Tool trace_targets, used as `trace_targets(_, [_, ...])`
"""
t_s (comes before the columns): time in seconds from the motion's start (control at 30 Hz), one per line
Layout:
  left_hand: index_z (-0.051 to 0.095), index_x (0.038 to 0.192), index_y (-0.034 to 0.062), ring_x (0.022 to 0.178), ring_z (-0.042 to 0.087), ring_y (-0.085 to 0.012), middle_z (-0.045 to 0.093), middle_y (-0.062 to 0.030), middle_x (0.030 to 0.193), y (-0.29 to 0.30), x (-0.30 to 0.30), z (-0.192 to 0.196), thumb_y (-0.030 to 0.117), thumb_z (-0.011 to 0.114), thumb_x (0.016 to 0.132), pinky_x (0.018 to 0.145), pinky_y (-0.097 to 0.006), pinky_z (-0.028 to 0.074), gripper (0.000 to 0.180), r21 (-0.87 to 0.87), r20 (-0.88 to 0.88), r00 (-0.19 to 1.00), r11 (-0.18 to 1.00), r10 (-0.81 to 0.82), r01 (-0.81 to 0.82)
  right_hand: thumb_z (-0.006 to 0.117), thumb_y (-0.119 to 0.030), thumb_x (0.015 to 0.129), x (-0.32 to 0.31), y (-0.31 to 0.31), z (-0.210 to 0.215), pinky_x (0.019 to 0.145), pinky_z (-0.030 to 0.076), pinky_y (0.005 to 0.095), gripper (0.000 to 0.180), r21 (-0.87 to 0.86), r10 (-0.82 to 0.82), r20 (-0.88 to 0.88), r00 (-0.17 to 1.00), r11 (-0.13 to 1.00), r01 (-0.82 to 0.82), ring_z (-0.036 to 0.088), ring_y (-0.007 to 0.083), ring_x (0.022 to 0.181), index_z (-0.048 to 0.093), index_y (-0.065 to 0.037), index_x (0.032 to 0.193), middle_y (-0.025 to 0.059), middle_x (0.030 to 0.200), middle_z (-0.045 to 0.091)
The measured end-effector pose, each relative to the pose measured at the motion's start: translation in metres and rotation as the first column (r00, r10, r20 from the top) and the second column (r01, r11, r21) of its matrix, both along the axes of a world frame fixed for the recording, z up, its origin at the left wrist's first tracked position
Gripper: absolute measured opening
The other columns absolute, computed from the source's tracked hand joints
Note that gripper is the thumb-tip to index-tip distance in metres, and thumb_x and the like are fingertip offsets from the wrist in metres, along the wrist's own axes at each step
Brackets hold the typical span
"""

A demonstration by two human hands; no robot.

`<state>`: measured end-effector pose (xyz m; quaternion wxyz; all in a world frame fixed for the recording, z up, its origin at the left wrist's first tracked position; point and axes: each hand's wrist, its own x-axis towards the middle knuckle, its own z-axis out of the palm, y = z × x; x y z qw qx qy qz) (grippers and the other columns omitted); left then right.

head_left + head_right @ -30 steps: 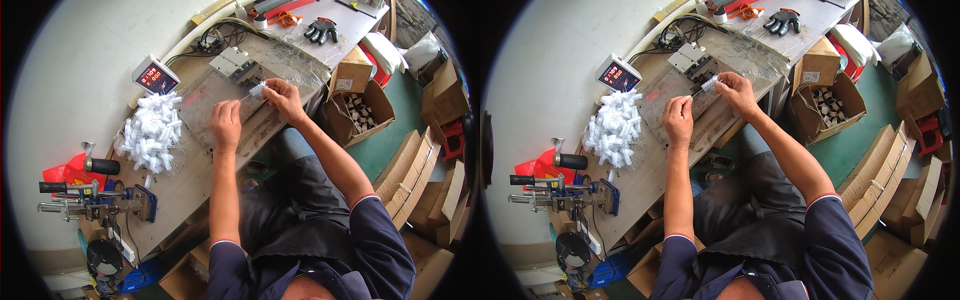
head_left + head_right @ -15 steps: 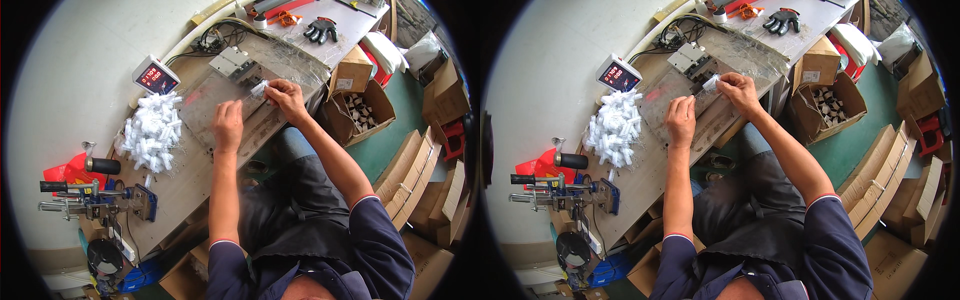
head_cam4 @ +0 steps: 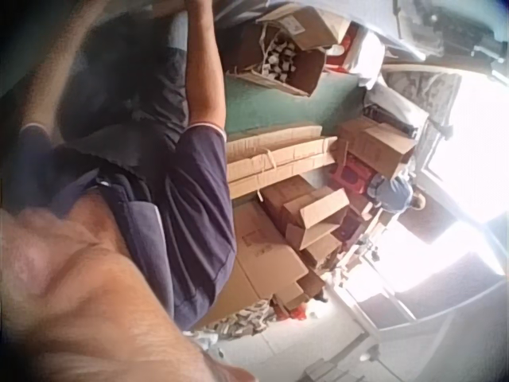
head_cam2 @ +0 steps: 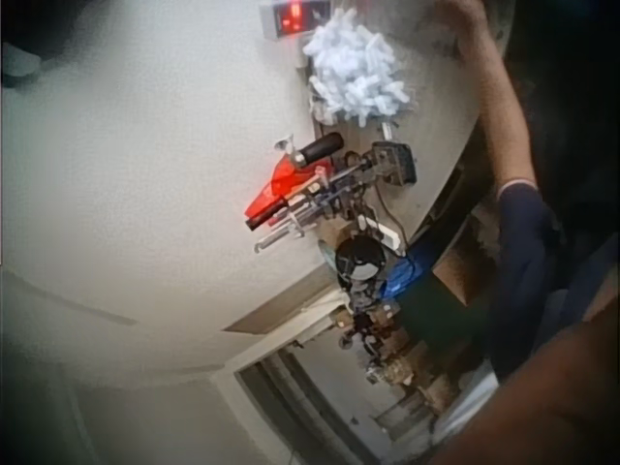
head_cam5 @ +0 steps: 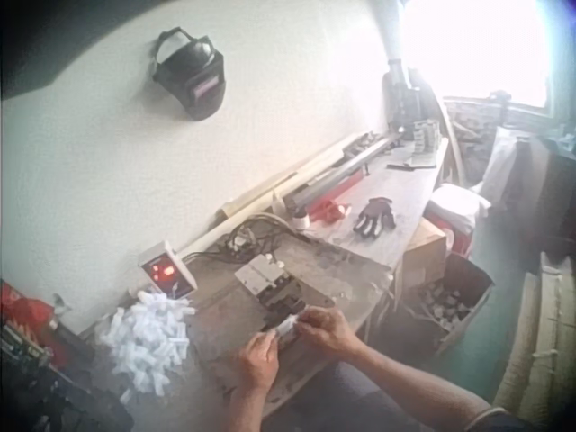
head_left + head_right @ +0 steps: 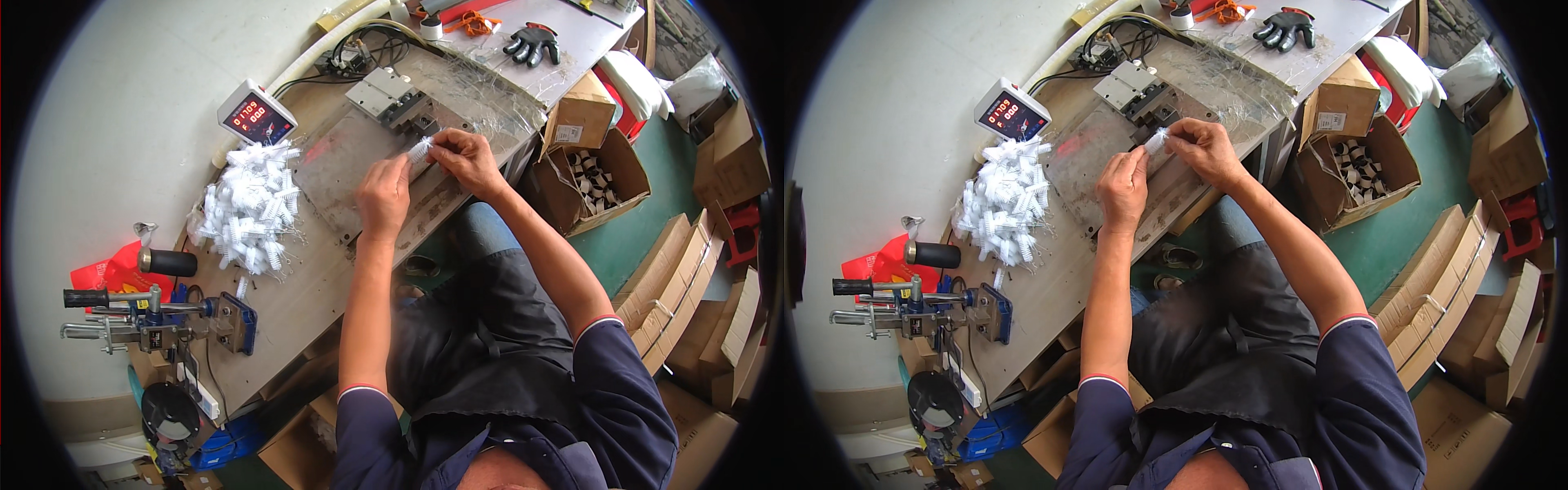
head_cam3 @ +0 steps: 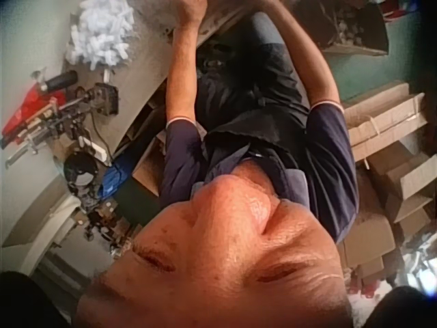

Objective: The person assembles small white plastic components by inserting metal rods into them by hand, then pressing them together using a manual lever press.

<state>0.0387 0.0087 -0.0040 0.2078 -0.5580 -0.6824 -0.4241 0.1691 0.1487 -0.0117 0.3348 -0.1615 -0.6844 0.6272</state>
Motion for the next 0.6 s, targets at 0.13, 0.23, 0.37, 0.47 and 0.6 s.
trace_targets(0.13, [0.076, 0.100, 0.0084, 0.079, 0.070, -0.0261, 0.072, -0.0067, 0.088, -0.0020, -0.0013, 0.0040, 0.006, 0.079, 0.085, 0.069, -0.037, 0.056, 0.015, 0.034, -0.143, 0.987, 0.997, 0.069, -0.065, 0.068, -0.012, 0.100, 0.0013, -0.0001, 0.0036, 0.064, 0.047, 0.0206, 0.020, -0.005, 0.026, -0.069, 0.997, 1.000, -0.027, 0.057, 0.0045, 0.071, 0.071, -0.001, 0.117, 0.0001, 0.088, 0.071])
trace_targets(0.23, [0.076, 0.099, 0.0091, 0.080, 0.070, -0.0243, 0.073, -0.0057, 0.088, -0.0025, -0.0005, 0.0047, 0.006, 0.079, 0.084, 0.069, -0.036, 0.056, 0.016, 0.033, -0.181, 0.980, 0.996, 0.083, -0.078, 0.068, -0.012, 0.099, 0.0032, 0.0018, 0.0044, 0.064, 0.047, 0.0200, 0.019, -0.054, 0.056, -0.059, 0.997, 0.997, -0.060, 0.057, 0.0042, 0.071, 0.073, -0.002, 0.115, 0.0006, 0.088, 0.070])
trace_targets(0.37, [0.077, 0.098, 0.0099, 0.081, 0.071, -0.0239, 0.073, -0.0055, 0.088, -0.0009, -0.0011, 0.0022, 0.006, 0.080, 0.084, 0.069, -0.035, 0.057, 0.015, 0.049, -0.111, 0.991, 0.997, 0.072, -0.067, 0.069, -0.012, 0.099, 0.0023, 0.0052, 0.0015, 0.064, 0.047, 0.0199, 0.018, -0.066, 0.047, -0.007, 0.999, 0.997, -0.047, 0.059, 0.0041, 0.071, 0.074, -0.001, 0.113, 0.0014, 0.088, 0.071])
trace_targets(0.47, [0.077, 0.098, 0.0100, 0.079, 0.071, -0.0254, 0.073, -0.0059, 0.088, -0.0003, -0.0013, 0.0001, 0.007, 0.080, 0.084, 0.069, -0.036, 0.057, 0.015, 0.035, -0.094, 0.994, 0.998, 0.054, -0.051, 0.069, -0.010, 0.098, 0.0002, 0.0072, -0.0019, 0.065, 0.049, 0.0199, 0.017, -0.102, 0.038, 0.015, 0.999, 0.994, -0.036, 0.060, 0.0045, 0.072, 0.074, 0.000, 0.110, 0.0024, 0.089, 0.072])
trace_targets(0.6, [0.074, 0.098, 0.0078, 0.080, 0.070, -0.0298, 0.072, -0.0082, 0.089, -0.0007, 0.0001, 0.0001, 0.006, 0.077, 0.086, 0.070, -0.039, 0.056, 0.013, 0.023, -0.035, 0.999, 1.000, 0.017, -0.016, 0.070, -0.005, 0.095, -0.0005, 0.0083, -0.0039, 0.067, 0.051, 0.0206, 0.013, -0.101, 0.051, -0.010, 0.999, 0.993, -0.052, 0.062, 0.0055, 0.072, 0.074, 0.000, 0.107, 0.0033, 0.091, 0.073])
